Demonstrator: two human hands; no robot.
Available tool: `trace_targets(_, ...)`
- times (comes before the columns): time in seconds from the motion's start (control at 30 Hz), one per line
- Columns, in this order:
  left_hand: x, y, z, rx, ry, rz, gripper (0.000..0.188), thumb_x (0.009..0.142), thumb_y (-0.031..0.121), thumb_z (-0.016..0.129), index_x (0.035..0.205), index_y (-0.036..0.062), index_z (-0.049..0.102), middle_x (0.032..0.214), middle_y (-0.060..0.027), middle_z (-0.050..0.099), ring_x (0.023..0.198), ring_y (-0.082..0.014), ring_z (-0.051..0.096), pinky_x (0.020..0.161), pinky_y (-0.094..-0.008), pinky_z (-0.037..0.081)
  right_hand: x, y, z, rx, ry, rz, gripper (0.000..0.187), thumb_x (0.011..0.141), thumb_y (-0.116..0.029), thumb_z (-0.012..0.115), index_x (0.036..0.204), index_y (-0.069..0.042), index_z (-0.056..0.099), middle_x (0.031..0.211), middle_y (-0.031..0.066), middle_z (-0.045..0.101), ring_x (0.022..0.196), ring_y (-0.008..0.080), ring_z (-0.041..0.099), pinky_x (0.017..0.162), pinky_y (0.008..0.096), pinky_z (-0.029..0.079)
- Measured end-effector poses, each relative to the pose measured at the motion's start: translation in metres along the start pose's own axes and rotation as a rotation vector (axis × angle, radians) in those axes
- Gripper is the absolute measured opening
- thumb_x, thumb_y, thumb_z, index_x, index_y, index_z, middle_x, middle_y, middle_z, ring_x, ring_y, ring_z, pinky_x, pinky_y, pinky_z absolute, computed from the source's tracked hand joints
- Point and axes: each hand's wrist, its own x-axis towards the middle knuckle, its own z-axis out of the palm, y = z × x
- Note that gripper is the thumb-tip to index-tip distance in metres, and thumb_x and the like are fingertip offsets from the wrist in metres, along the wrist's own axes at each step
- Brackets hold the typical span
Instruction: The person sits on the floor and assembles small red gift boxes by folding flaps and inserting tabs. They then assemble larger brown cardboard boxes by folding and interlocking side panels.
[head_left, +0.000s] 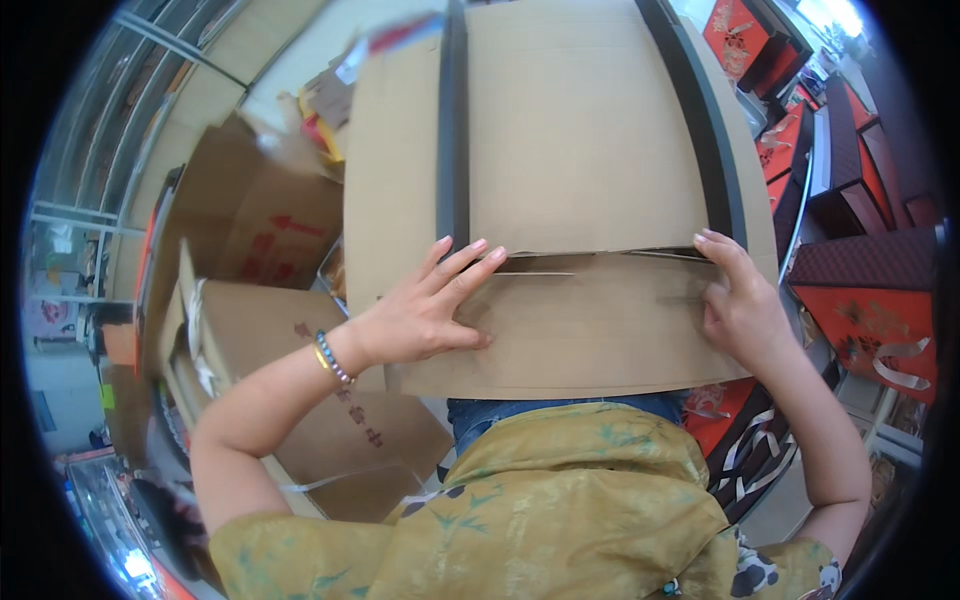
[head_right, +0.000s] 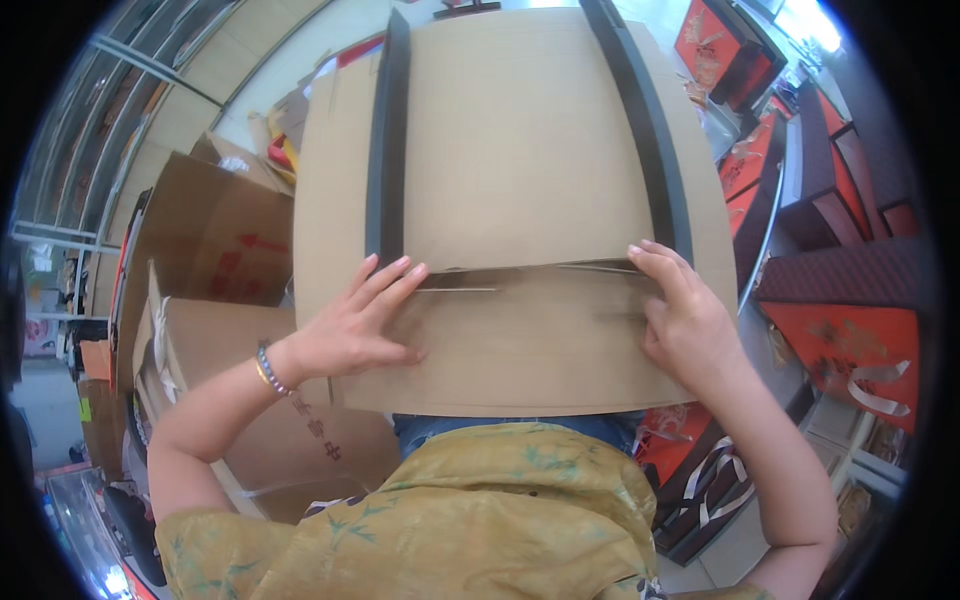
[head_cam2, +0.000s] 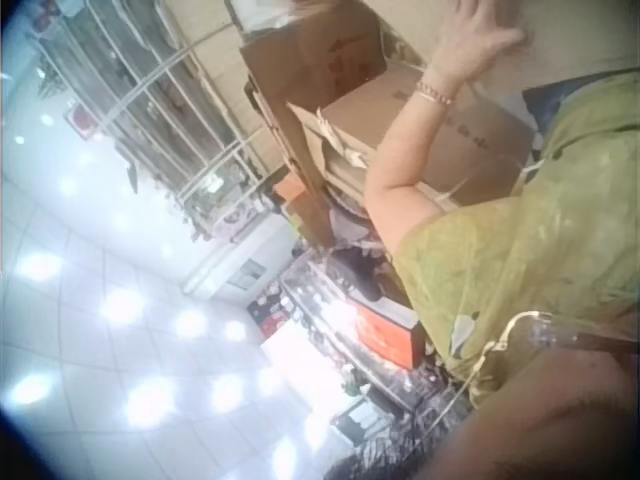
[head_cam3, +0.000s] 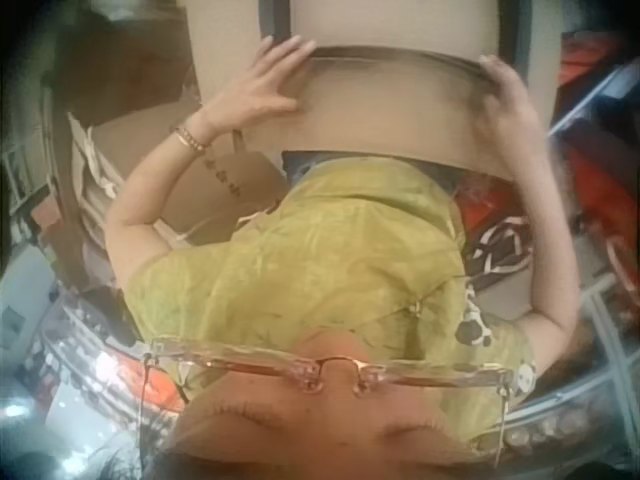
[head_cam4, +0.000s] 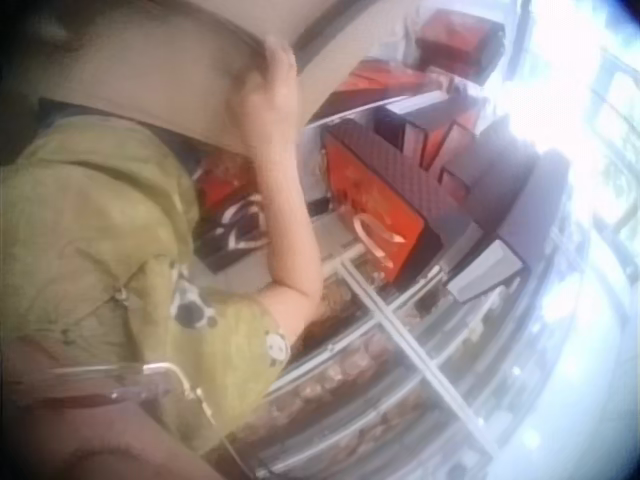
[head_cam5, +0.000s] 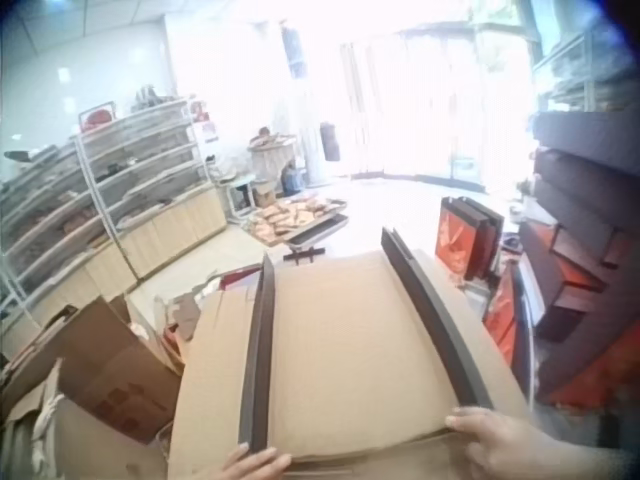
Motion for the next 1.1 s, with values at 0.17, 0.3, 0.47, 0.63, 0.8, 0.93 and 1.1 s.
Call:
trace_targets(0.17,-0.001,0.008,-0.026,-0.194,-0.089,-0.106,0.006,0.073,0.018,0.080,0.077,0.0133,0.080,0.176,-0.0241,0.031,0.164,-0.0459,0.025,0.132,-0.0600,0.022,0.030,0.003,-0.071,0.196,-0.540,0.223,0.027,0.082,0.007,0.062,0.103,0.008,0.078,0.165,0.0115,0.047,0.150,0.0313,0.050,0.115,0.0357,0.053)
trace_targets(0.3,0.008,0.005,-0.059,-0.162,-0.223,-0.083,0.017,0.077,0.021,0.084,0.070,0.0066,0.076,0.176,-0.0186,0.034,0.164,-0.0380,0.029,0.132,-0.0541,0.027,0.016,0.009,-0.079,-0.299,-0.590,-0.163,0.034,0.090,0.002,0.059,0.117,0.003,0.080,0.175,0.0095,0.034,0.157,0.0281,0.041,0.121,0.0382,0.048)
trace_targets(0.47,0.008,0.001,-0.035,0.101,-0.188,-0.030,0.030,0.073,0.029,0.091,0.077,0.0071,0.070,0.176,-0.0175,0.033,0.162,-0.0362,0.033,0.131,-0.0511,0.031,0.009,0.007,-0.078,-0.496,-0.570,-0.318,0.023,0.092,-0.012,0.068,0.108,-0.007,0.082,0.181,0.0093,0.019,0.165,0.0270,0.026,0.127,0.0514,0.039)
trace_targets(0.63,0.009,0.005,-0.022,0.086,-0.103,-0.062,0.043,0.070,0.043,0.090,0.084,0.0104,0.066,0.174,-0.0190,0.036,0.161,-0.0376,0.034,0.131,-0.0521,0.028,-0.006,0.011,-0.057,-0.225,-0.515,-0.258,0.015,0.086,-0.024,0.076,0.086,-0.009,0.076,0.178,0.0203,0.023,0.166,0.0399,0.020,0.124,0.0585,0.041)
trace_targets(0.8,0.002,-0.004,0.008,0.148,0.105,-0.006,0.053,0.070,0.056,0.085,0.088,0.0102,0.067,0.172,-0.0210,0.039,0.161,-0.0391,0.034,0.133,-0.0522,0.023,-0.016,0.030,-0.043,-0.106,-0.433,-0.333,0.017,0.083,-0.021,0.078,0.079,-0.008,0.069,0.177,0.0220,0.026,0.163,0.0447,0.028,0.121,0.0537,0.047)
trace_targets(0.93,0.002,-0.004,0.004,0.125,0.050,-0.025,0.076,0.068,0.068,0.084,0.117,0.0105,0.074,0.168,-0.0260,0.042,0.157,-0.0445,0.037,0.131,-0.0558,0.025,-0.005,0.032,-0.055,0.002,-0.448,-0.401,0.017,0.081,-0.018,0.080,0.091,-0.007,0.073,0.176,0.0232,0.027,0.159,0.0443,0.036,0.118,0.0490,0.050)
trace_targets(1.1,0.012,0.011,-0.005,0.134,-0.056,-0.101,0.101,0.063,0.078,0.080,0.139,0.0117,0.070,0.170,-0.0277,0.037,0.158,-0.0463,0.035,0.131,-0.0594,0.022,-0.007,0.035,-0.060,0.116,-0.643,-0.072,0.036,0.077,-0.018,0.088,0.110,-0.008,0.078,0.177,0.0180,0.027,0.157,0.0365,0.042,0.121,0.0427,0.049)
